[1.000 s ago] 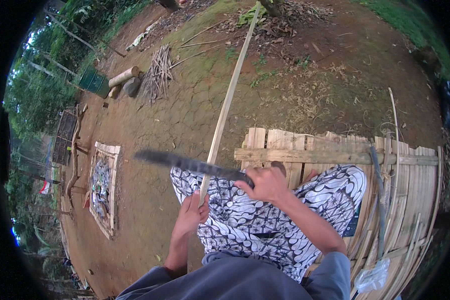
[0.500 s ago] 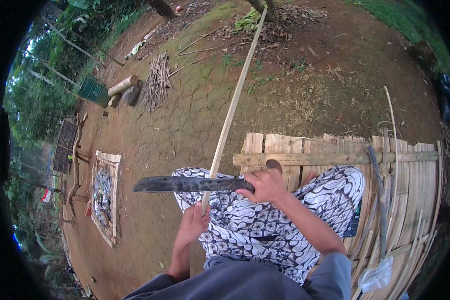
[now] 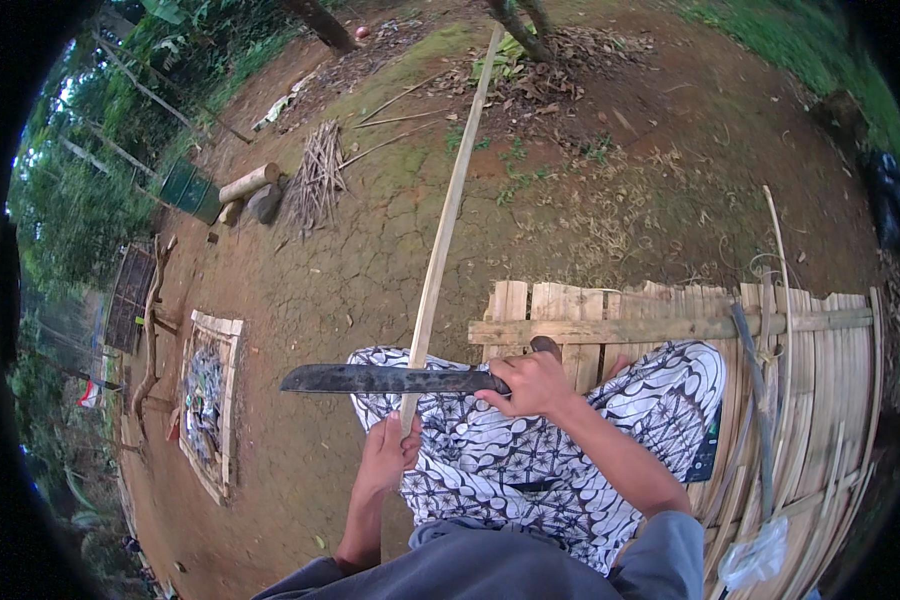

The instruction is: The person sits cross-legged on a bamboo mat and uses a large machete to shave and smooth a long, thin bamboo stick. They hold the stick with one hand and repeatedly scrape the blade along its length to remove the outer layer, occasionally rotating the stick to work on different sides.

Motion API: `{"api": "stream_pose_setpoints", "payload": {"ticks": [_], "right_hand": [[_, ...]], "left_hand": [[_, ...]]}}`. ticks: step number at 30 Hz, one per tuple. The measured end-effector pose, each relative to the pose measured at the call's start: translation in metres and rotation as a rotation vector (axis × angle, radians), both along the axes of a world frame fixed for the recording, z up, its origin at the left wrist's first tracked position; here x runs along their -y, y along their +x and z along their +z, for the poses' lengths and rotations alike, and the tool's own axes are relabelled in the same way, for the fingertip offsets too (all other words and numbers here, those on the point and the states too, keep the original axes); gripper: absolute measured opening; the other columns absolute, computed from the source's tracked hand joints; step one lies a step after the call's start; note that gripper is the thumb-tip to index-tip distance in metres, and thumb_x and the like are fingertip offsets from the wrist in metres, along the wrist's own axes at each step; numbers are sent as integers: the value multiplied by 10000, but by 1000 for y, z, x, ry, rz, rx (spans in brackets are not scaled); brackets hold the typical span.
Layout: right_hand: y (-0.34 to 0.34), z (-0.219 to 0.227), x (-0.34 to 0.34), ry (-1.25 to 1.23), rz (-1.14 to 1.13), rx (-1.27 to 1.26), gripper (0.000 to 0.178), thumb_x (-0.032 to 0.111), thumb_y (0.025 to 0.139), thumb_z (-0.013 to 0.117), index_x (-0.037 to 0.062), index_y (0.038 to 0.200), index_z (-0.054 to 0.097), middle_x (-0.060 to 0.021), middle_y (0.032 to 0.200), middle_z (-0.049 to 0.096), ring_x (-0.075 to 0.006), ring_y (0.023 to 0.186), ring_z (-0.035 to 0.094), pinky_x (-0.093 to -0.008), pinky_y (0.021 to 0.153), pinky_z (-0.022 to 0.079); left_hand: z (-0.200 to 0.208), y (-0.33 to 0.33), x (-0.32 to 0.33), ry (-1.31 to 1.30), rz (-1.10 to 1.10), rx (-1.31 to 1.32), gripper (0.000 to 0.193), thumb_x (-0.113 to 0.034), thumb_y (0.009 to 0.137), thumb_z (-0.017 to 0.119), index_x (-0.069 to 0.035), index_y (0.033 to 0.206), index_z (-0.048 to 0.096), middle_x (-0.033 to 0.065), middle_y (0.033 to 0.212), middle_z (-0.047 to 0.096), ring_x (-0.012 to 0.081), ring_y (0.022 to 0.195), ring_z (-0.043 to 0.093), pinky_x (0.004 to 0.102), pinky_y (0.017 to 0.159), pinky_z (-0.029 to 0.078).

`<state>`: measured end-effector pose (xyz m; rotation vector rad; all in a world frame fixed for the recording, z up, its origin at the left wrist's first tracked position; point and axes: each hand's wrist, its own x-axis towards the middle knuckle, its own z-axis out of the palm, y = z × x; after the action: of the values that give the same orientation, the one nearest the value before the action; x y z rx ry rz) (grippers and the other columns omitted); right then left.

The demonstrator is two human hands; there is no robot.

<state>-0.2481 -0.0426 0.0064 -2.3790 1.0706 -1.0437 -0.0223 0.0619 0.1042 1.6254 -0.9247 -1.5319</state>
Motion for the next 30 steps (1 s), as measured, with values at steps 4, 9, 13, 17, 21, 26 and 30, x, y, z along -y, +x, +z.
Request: {"api": "stream_pose_setpoints", "payload": {"ticks": [4, 9, 13, 17, 21, 26, 30], "right_hand": [[-1, -9, 10, -1, 10, 11, 455, 518, 788, 626, 64, 760, 610, -108, 580, 597, -296, 518, 605, -377, 481, 466], [4, 1, -4, 26, -21, -38, 442, 513, 782, 629, 72, 760, 609, -101, 586, 600, -282, 509, 603, -378, 475, 459], [2, 5, -1, -66, 19, -27, 426, 500, 780, 638, 75, 773, 617, -93, 581, 595, -274, 508, 604, -377, 477, 463], [-4, 0, 4, -43, -58, -26, 416, 495, 773, 651, 80, 784, 622, -91, 577, 592, -270, 511, 605, -374, 479, 470], [0, 5, -5, -3, -1, -56, 404, 483, 771, 663, 82, 785, 622, -86, 582, 597, -270, 520, 611, -366, 480, 477], [4, 10, -8, -117, 68, -8, 427, 511, 751, 671, 88, 752, 610, -77, 593, 595, -263, 521, 609, -355, 475, 475], [2, 6, -4, -66, 81, -15, 389, 468, 718, 689, 90, 742, 599, -65, 582, 575, -266, 511, 589, -353, 477, 465]], "left_hand": [[-3, 6, -1, -86, -29, 138, 417, -300, 1033, 291, -5, 862, 531, -17, 608, 419, 58, 496, 368, 236, 452, 326], [-7, 15, 6, -154, -87, 345, 433, -273, 1029, 300, 13, 824, 553, 6, 614, 467, 83, 551, 405, 270, 511, 357], [-17, 11, 0, -242, -152, 358, 424, -313, 1033, 291, -18, 864, 544, -33, 608, 429, 42, 490, 373, 220, 445, 320], [-11, 10, 3, -253, -195, 479, 427, -271, 1018, 318, 16, 831, 572, 57, 597, 515, 139, 529, 479, 299, 526, 398], [-15, 8, 3, -284, -196, 430, 412, -264, 1027, 316, 2, 832, 563, 1, 608, 469, 75, 518, 407, 254, 488, 346], [-14, 3, 4, -327, -177, 391, 381, -243, 1029, 312, -10, 845, 552, -22, 605, 437, 48, 497, 369, 229, 461, 315], [-8, 1, 6, -254, -192, 396, 364, -231, 1025, 318, -8, 847, 543, -20, 599, 434, 54, 503, 371, 235, 463, 310]]}}
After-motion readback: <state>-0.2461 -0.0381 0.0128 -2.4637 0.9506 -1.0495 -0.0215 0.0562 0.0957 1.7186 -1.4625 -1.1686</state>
